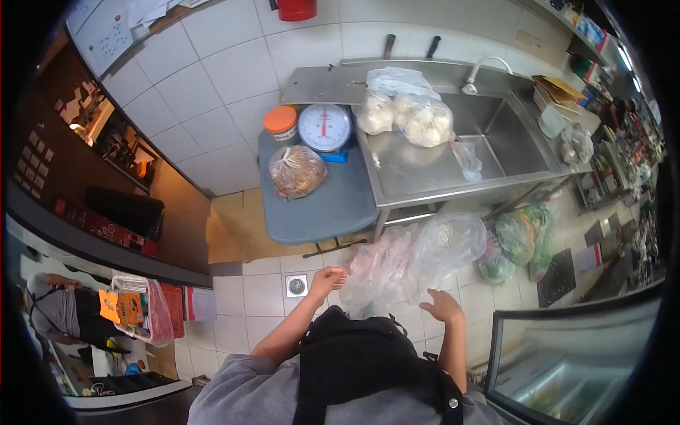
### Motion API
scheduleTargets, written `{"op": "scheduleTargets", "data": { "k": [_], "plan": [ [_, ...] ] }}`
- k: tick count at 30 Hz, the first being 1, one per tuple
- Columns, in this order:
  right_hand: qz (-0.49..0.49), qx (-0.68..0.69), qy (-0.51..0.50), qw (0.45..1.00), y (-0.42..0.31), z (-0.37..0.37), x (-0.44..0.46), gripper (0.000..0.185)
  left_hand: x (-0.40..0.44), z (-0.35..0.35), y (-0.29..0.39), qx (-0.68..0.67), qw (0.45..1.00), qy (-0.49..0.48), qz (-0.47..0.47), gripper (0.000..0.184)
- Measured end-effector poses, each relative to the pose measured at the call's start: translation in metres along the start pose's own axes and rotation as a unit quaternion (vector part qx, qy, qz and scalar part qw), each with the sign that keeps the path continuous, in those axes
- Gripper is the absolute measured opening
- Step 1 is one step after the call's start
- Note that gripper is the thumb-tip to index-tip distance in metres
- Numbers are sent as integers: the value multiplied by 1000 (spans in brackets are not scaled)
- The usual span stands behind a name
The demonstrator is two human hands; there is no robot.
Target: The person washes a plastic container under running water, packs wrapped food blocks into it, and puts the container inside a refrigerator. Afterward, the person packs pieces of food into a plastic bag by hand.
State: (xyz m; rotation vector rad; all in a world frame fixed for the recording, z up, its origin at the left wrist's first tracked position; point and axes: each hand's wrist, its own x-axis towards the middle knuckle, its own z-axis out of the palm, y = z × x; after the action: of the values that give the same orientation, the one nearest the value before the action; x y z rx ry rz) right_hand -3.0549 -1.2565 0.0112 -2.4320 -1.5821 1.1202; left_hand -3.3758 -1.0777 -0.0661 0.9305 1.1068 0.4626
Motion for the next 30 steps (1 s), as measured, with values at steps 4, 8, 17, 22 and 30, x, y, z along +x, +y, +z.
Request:
{"op": "scheduleTargets", "data": {
  "k": [4, 8, 17, 22, 30],
  "plan": [
    [-65, -31, 34, 997, -30, -46, 58, 64, 19, -18, 24, 20, 995, 52, 88, 20],
    [-132, -57, 17, 989, -100, -76, 105, 61, 54, -61, 40, 51, 961, 178, 206, 18],
    [-263, -105, -56, 957, -249, -62, 204, 55, 165, -156, 196, 183, 917, 247, 253, 25],
    [-283, -107, -100, 948, -328, -70, 267, 49, 249, -202, 231, 385, 799, 220, 407, 45],
    [-335, -11, 188, 923, -432, -42, 389, 44, 239, -232, 242, 442, 829, 169, 297, 25]
  ]
}}
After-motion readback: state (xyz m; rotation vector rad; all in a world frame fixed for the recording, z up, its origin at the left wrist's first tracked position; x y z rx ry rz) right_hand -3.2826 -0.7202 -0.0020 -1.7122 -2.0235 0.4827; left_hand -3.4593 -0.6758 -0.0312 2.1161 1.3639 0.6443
